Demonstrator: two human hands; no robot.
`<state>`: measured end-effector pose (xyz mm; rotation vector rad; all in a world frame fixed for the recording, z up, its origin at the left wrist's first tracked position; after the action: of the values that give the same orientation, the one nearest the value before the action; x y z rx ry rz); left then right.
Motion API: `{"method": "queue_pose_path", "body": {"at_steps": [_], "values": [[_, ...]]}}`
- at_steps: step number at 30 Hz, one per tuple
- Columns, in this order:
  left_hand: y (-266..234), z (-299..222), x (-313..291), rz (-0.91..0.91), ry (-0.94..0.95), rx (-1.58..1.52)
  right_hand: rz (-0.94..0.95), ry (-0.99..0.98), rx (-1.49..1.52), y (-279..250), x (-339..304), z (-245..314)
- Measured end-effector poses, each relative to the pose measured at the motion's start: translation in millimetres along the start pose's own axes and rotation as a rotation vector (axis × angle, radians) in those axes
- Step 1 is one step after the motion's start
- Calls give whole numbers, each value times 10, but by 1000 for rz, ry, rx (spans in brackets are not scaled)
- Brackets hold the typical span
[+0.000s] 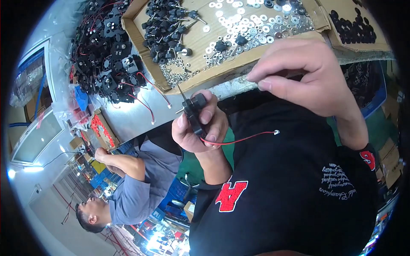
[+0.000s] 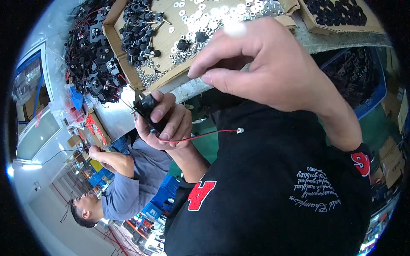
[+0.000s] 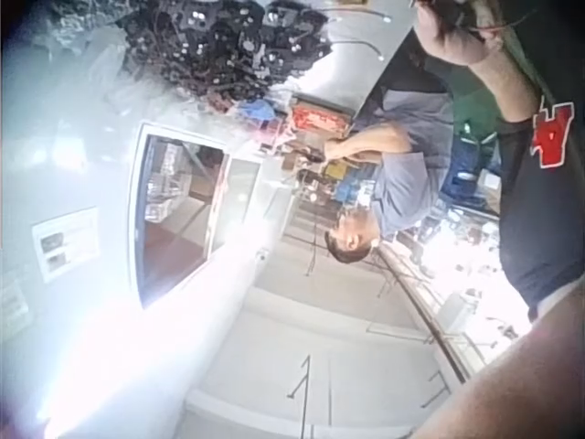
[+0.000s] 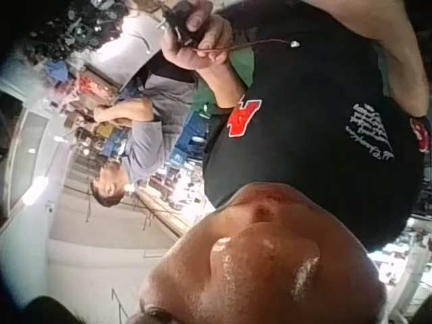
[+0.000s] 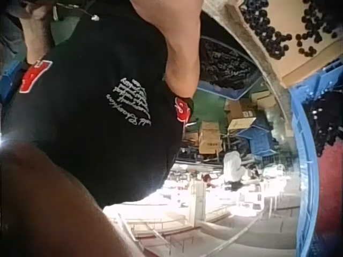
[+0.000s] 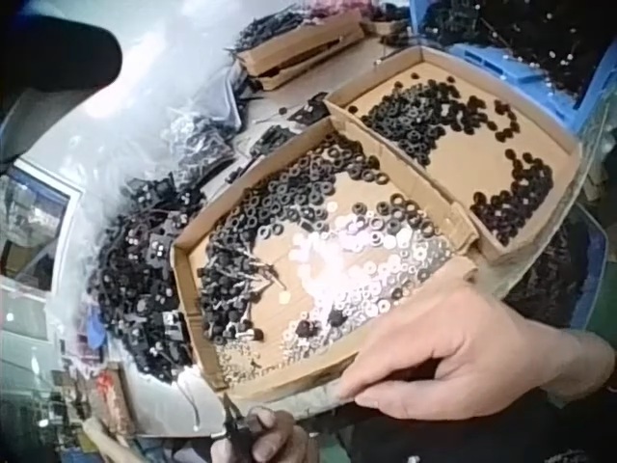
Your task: Assembling small electronic or mechanical components at a factory workstation.
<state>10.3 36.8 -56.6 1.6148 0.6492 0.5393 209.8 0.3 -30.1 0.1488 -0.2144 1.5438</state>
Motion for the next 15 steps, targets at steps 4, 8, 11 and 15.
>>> {"method": "queue_pose_path", "body": {"at_steps": [4, 8, 11, 15], "values": [[-5, -21, -22, -88, 47, 38, -8, -52, -62, 75, -27, 89], [-56, -71, -110, -243, 110, 231, -33, -207, -112, 192, -32, 168], [-12, -84, -116, -387, 158, 537, -80, -224, -191, 269, -22, 216], [129, -77, -160, -518, 223, 862, -85, -236, -244, 345, 20, 259]]}}
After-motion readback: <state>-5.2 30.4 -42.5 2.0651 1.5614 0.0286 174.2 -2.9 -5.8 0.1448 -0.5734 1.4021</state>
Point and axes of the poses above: each hand's wrist, its own x-axis towards the middle knuckle, its own y-axis out of the palm, z = x × y, the point moved 5 cm from there along x, towards the middle knuckle, and after that the axes turned 2 degrees about -x, right-handed, at the moved point
